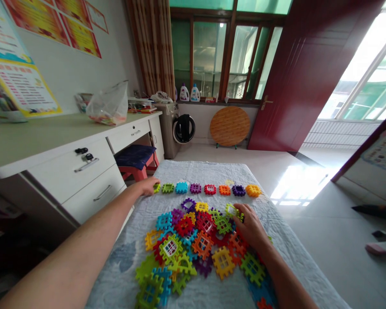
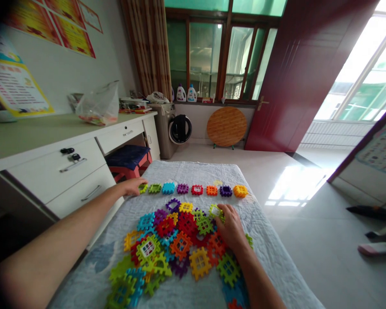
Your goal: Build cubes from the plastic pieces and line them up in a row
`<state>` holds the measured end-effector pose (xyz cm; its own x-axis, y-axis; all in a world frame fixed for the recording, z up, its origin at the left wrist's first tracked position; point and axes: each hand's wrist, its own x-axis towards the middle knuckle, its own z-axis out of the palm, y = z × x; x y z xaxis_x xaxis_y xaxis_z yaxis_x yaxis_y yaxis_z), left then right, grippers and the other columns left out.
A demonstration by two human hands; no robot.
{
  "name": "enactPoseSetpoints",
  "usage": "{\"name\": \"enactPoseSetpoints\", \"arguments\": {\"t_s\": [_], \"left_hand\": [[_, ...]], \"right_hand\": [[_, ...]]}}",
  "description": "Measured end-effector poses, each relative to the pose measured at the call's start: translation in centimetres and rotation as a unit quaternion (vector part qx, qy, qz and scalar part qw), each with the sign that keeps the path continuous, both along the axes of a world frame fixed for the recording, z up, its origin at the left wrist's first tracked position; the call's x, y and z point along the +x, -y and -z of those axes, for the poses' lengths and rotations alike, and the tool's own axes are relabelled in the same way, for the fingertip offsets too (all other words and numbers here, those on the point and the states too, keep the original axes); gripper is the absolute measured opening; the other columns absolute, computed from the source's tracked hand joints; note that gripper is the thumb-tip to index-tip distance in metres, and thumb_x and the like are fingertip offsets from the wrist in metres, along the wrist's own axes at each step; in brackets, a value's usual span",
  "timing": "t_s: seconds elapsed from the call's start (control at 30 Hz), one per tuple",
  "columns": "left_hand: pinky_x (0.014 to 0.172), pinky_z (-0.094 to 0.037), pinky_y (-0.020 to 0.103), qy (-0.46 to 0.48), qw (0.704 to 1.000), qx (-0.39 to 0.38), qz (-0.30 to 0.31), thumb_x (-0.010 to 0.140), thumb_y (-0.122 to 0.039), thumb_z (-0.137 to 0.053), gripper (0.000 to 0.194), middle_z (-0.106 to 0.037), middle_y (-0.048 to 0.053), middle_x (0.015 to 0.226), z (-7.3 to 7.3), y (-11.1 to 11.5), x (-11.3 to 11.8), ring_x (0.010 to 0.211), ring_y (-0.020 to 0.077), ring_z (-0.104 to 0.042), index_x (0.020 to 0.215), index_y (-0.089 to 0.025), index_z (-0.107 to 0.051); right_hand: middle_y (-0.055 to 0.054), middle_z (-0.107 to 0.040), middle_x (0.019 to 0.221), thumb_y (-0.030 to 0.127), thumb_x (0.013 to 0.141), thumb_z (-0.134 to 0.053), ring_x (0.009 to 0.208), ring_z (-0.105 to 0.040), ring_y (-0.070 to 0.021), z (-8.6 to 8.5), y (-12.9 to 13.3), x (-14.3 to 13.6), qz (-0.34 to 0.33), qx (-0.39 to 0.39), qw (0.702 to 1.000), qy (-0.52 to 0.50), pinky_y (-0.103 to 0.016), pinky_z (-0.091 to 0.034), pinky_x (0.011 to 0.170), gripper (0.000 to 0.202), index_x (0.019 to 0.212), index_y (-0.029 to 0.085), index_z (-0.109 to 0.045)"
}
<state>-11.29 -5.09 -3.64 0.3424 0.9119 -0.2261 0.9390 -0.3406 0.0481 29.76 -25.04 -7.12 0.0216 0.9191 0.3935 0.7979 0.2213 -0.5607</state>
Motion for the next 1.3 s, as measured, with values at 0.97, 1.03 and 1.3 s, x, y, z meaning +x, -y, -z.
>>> {"name": "enactPoseSetpoints", "arguments": {"t_s": [0.97, 1.03, 1.3], "left_hand": [[0.1, -0.043, 0.035, 0.287, 0.942, 0.135, 0.111, 0.075, -0.026, -0.055, 0.042, -0.062, 0.004, 0.121, -4.3, 18.7, 8.9, 0.112, 0.0229, -0.057, 0.118, -0.024, -0.059], [0.099, -0.044, 0.036, 0.32, 0.932, 0.146, 0.083, 0.077, -0.028, -0.056, 0.038, -0.063, 0.004, 0.118, -3.7, 19.2, 9.3, 0.11, 0.0227, -0.058, 0.114, -0.024, -0.06], [0.094, -0.047, 0.039, 0.383, 0.901, 0.202, -0.025, 0.075, -0.033, -0.055, 0.031, -0.064, 0.008, 0.106, 1.8, 16.1, 7.1, 0.101, 0.0237, -0.061, 0.102, -0.019, -0.063]], "right_hand": [[-0.008, -0.065, 0.105, 0.03, 0.077, -0.055, 0.101, -0.056, -0.0236, -2.0, 0.2, 3.3, 0.03, -0.023, 0.999, -0.018, -0.039, -0.043, 0.092, 0.033, 0.107, 0.018, -0.062], [-0.009, -0.065, 0.107, 0.031, 0.074, -0.06, 0.106, -0.054, -0.0254, -1.7, 0.3, 3.1, 0.017, -0.039, 0.999, 0.006, -0.04, -0.041, 0.094, 0.039, 0.11, 0.017, -0.061], [-0.008, -0.066, 0.106, 0.029, 0.073, -0.065, 0.105, -0.054, -0.0272, -0.9, -0.1, 1.6, -0.007, -0.071, 0.995, 0.074, -0.04, -0.039, 0.091, 0.042, 0.114, 0.021, -0.06]]}}
